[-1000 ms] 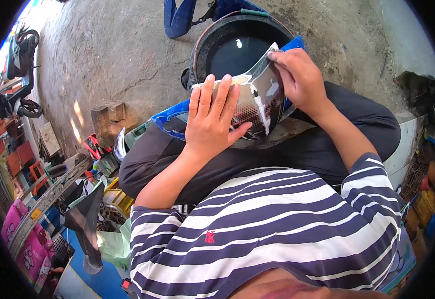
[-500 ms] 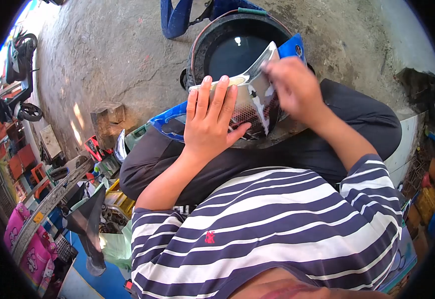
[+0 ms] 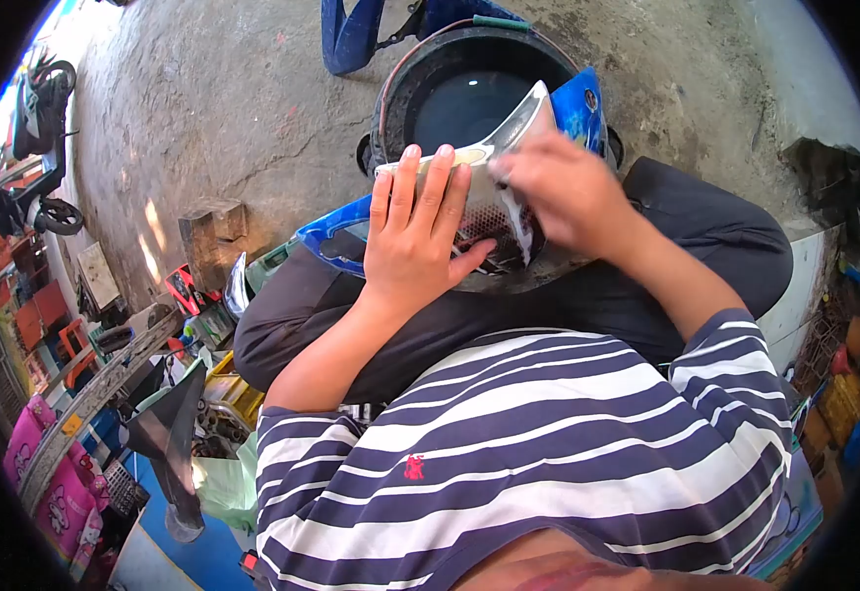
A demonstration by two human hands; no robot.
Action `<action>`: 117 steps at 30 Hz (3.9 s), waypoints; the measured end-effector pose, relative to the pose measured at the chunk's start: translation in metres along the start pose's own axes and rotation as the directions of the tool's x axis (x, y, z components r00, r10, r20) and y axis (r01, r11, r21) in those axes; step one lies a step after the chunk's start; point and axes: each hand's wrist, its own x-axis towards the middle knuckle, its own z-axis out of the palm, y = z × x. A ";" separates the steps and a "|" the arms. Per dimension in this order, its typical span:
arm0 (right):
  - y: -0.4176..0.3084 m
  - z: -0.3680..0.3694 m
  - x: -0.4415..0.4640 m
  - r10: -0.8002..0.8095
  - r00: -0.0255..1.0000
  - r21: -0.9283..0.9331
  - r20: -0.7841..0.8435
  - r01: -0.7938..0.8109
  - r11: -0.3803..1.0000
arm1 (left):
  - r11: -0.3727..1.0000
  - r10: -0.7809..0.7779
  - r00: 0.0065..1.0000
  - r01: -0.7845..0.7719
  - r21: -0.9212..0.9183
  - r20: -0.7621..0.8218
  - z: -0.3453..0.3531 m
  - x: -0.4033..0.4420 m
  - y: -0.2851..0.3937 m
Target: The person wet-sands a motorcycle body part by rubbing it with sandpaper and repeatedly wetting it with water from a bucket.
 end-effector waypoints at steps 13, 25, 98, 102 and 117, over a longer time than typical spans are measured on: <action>-0.005 0.002 0.006 -0.063 0.997 -0.048 0.050 0.065 0.997 | 1.000 0.000 1.000 0.000 -0.016 -0.001 0.000 -0.002 0.001; 0.021 -0.004 0.002 0.087 0.996 -0.066 -0.029 -0.089 0.994 | 1.000 0.009 1.000 -0.009 0.000 -0.020 0.001 -0.001 0.000; 0.024 -0.006 0.007 -0.109 0.988 -0.162 0.109 0.126 0.979 | 1.000 0.003 1.000 -0.003 0.005 -0.012 0.000 0.000 0.000; 0.022 -0.008 0.012 -0.103 0.989 -0.179 0.110 0.122 0.976 | 1.000 -0.002 1.000 0.002 0.004 -0.002 -0.001 -0.001 -0.001; 0.033 -0.015 0.019 -0.115 0.984 -0.148 0.135 0.134 0.980 | 1.000 -0.004 1.000 0.004 -0.003 0.000 -0.001 -0.001 0.001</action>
